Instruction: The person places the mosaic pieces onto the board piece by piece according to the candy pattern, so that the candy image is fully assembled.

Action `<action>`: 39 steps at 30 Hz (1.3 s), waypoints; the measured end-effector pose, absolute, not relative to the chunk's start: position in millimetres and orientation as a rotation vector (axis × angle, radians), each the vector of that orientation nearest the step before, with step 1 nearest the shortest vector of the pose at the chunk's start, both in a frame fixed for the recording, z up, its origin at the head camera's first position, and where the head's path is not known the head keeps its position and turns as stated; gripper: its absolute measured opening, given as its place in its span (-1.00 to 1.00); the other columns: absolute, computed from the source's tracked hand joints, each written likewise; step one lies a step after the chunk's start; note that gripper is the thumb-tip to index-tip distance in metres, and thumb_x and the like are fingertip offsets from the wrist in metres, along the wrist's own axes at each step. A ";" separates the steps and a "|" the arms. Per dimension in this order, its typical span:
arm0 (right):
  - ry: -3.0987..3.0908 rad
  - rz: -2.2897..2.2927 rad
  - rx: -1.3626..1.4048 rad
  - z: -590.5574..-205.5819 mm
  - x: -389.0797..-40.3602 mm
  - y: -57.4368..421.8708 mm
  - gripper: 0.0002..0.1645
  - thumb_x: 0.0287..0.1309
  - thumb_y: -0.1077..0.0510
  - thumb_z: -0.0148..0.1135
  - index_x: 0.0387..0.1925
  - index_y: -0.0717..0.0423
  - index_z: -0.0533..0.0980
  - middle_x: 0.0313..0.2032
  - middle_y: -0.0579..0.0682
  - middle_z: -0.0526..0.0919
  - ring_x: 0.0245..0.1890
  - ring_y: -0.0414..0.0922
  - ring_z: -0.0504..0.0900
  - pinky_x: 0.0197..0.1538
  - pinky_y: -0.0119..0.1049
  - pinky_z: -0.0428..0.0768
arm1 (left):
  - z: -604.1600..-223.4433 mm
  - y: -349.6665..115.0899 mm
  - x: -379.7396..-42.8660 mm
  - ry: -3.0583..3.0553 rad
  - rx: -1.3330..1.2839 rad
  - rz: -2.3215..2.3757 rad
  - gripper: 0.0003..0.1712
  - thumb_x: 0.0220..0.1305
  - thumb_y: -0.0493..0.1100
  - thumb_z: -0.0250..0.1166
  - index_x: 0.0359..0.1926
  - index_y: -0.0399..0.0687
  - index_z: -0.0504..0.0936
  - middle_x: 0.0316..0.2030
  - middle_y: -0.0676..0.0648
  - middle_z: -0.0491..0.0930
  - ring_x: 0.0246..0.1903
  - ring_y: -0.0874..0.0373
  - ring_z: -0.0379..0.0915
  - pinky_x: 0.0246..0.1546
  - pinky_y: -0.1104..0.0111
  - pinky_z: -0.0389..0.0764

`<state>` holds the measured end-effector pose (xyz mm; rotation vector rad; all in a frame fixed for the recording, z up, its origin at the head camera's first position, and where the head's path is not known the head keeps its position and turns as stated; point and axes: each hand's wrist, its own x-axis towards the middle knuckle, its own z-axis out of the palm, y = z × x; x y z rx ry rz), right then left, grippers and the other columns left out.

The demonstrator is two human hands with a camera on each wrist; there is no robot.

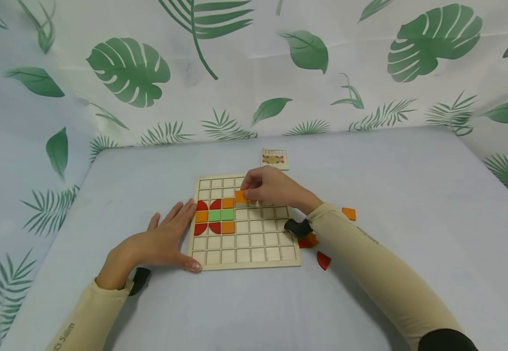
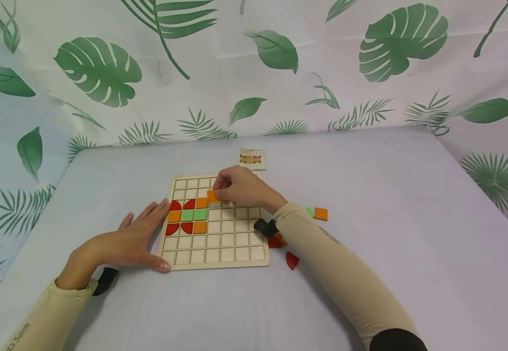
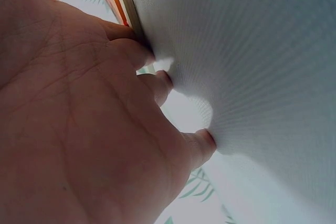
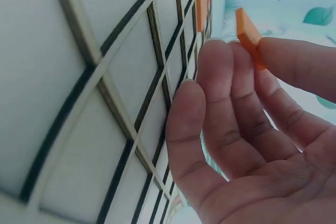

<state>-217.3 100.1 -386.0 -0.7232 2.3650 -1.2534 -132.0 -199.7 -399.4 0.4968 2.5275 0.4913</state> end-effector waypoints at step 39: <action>2.575 -0.978 -0.777 -396.1 -220.4 82.9 -0.87 0.30 0.31 0.40 -0.38 0.12 0.63 -0.40 -0.02 0.68 -0.34 -0.06 0.56 -0.15 -0.18 0.55 | -398.4 -199.8 -130.1 2.523 0.511 0.503 0.68 -0.01 0.36 0.66 0.72 -0.23 -0.28 0.72 -0.27 -0.31 0.66 -0.31 -0.49 0.45 -0.47 -0.40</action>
